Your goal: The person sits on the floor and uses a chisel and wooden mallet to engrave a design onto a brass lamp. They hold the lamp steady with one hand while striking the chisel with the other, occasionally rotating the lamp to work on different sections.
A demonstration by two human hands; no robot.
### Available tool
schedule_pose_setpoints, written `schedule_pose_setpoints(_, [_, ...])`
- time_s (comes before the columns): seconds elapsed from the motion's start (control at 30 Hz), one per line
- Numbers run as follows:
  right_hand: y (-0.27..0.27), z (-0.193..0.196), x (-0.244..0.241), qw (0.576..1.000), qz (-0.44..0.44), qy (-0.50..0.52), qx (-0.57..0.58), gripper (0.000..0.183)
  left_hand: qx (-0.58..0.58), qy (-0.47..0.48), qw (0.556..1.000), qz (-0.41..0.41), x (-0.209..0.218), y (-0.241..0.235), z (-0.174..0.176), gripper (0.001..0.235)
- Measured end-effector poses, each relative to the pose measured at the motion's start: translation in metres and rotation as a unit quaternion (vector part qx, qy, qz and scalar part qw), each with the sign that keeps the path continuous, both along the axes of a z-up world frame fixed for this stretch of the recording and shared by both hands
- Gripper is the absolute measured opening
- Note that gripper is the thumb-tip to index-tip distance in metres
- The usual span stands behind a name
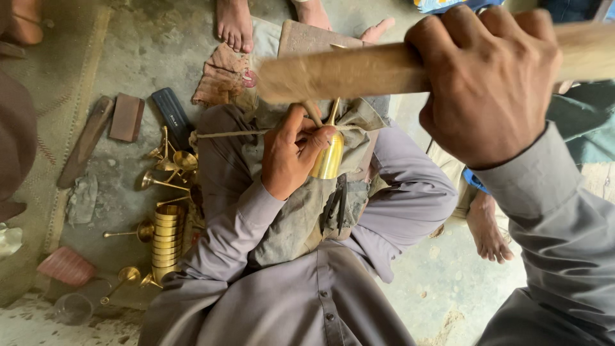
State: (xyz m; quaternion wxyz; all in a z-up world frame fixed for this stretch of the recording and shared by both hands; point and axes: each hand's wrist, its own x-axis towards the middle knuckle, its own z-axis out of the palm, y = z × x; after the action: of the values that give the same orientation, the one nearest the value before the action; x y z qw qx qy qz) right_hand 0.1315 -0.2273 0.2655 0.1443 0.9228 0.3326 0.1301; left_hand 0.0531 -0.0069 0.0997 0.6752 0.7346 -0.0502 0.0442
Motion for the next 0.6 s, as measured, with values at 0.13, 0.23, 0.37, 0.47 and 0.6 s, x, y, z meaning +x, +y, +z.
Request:
schedule_pose_setpoints(0.13, [-0.003, 0.003, -0.009, 1.000, 0.002, -0.011, -0.014, 0.019, 0.010, -0.002, 1.000, 0.005, -0.004, -0.003, -0.001, 0.032])
schedule_pose_setpoints(0.23, [-0.008, 0.000, -0.015, 1.000, -0.015, 0.012, 0.017, 0.021, 0.017, -0.018, 1.000, -0.006, -0.005, -0.005, -0.003, 0.029])
schedule_pose_setpoints(0.37, [-0.018, -0.011, -0.019, 0.999, -0.035, 0.018, 0.028, 0.013, 0.093, -0.042, 0.995, -0.008, -0.005, -0.004, -0.003, 0.025])
schedule_pose_setpoints(0.47, [-0.029, -0.013, -0.028, 0.996, -0.016, 0.020, 0.083, 0.021, 0.111, -0.052, 0.992, -0.005, -0.011, -0.003, -0.001, 0.034])
schedule_pose_setpoints(0.6, [-0.034, -0.011, -0.036, 0.998, -0.013, -0.018, 0.062, 0.017, 0.145, -0.092, 0.985, 0.001, -0.010, -0.005, 0.002, 0.026])
